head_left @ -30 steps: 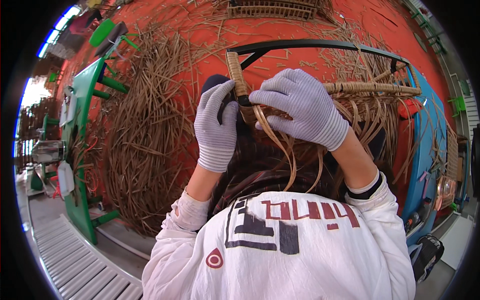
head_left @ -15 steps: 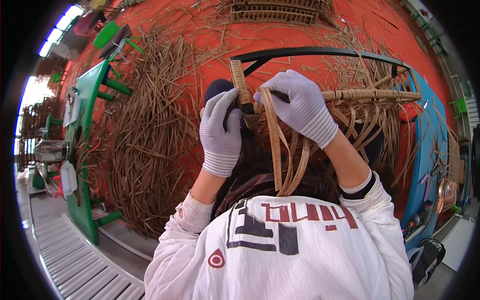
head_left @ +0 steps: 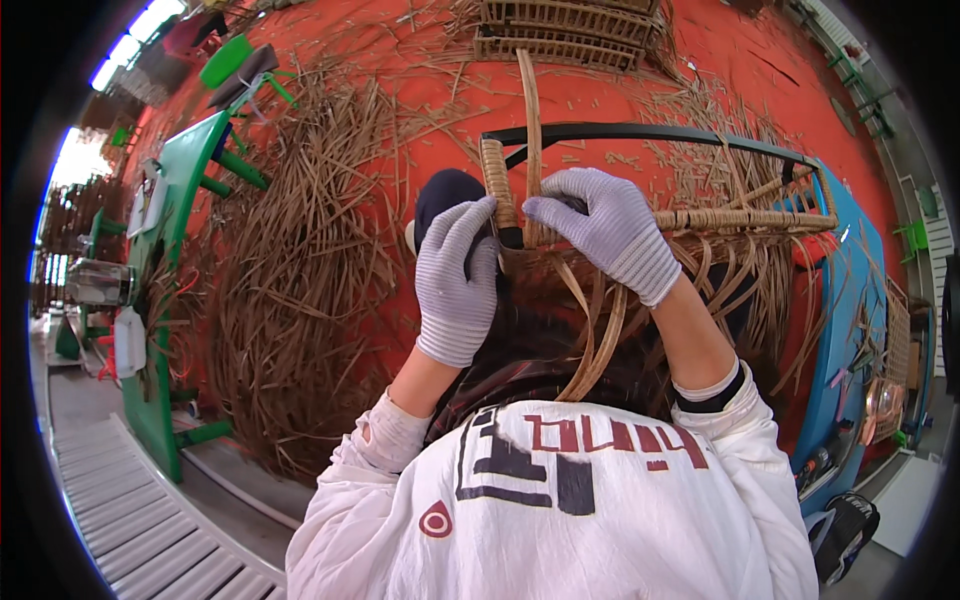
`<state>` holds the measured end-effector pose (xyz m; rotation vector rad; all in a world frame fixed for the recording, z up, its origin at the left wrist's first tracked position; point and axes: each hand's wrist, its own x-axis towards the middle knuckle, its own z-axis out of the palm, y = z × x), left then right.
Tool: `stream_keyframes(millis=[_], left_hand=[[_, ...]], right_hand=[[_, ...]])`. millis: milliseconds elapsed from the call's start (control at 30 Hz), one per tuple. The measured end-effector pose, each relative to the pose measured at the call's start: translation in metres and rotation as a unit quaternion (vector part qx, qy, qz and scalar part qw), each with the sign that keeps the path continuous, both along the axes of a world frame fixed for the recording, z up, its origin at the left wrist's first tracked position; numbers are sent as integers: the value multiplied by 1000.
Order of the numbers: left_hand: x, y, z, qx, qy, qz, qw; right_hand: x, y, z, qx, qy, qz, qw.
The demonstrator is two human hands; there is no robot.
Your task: Weave bamboo or wood strips onto a furniture frame using hands and tools.
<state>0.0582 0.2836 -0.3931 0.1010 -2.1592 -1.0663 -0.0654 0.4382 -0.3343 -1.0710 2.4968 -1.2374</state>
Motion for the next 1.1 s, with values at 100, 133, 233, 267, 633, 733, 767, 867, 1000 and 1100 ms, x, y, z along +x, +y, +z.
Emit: stream_keyframes(millis=[100, 133, 233, 267, 633, 733, 767, 867, 1000, 1100], left_hand=[[3, 0, 0, -1, -1, 6, 1000], [4, 0, -1, 2, 3, 1, 1000], [8, -2, -1, 6, 15, -10, 1000], [9, -3, -1, 5, 14, -8, 1000], [31, -29, -23, 76, 67, -161, 982], [27, -32, -30, 112, 73, -165, 977], [24, -33, -33, 132, 81, -151, 976], [12, -38, -37, 152, 56, -116, 980], [-1, -44, -43, 125, 58, -141, 980], [-3, -40, -47, 132, 64, -179, 973]], right_hand=[[3, 0, 4, 16, -20, 4, 1000], [4, 0, 4, 20, -17, -1, 1000], [10, -2, 6, 13, -9, -3, 1000], [13, -3, 6, 8, -12, -2, 1000], [59, 15, 9, 51, 15, 41, 998], [67, 21, 10, 83, -6, 43, 996], [68, 22, 10, 85, -6, 48, 995], [68, 25, 9, 89, -13, 61, 994], [66, 28, 7, 91, -23, 69, 993], [63, 28, 7, 91, -25, 75, 993]])
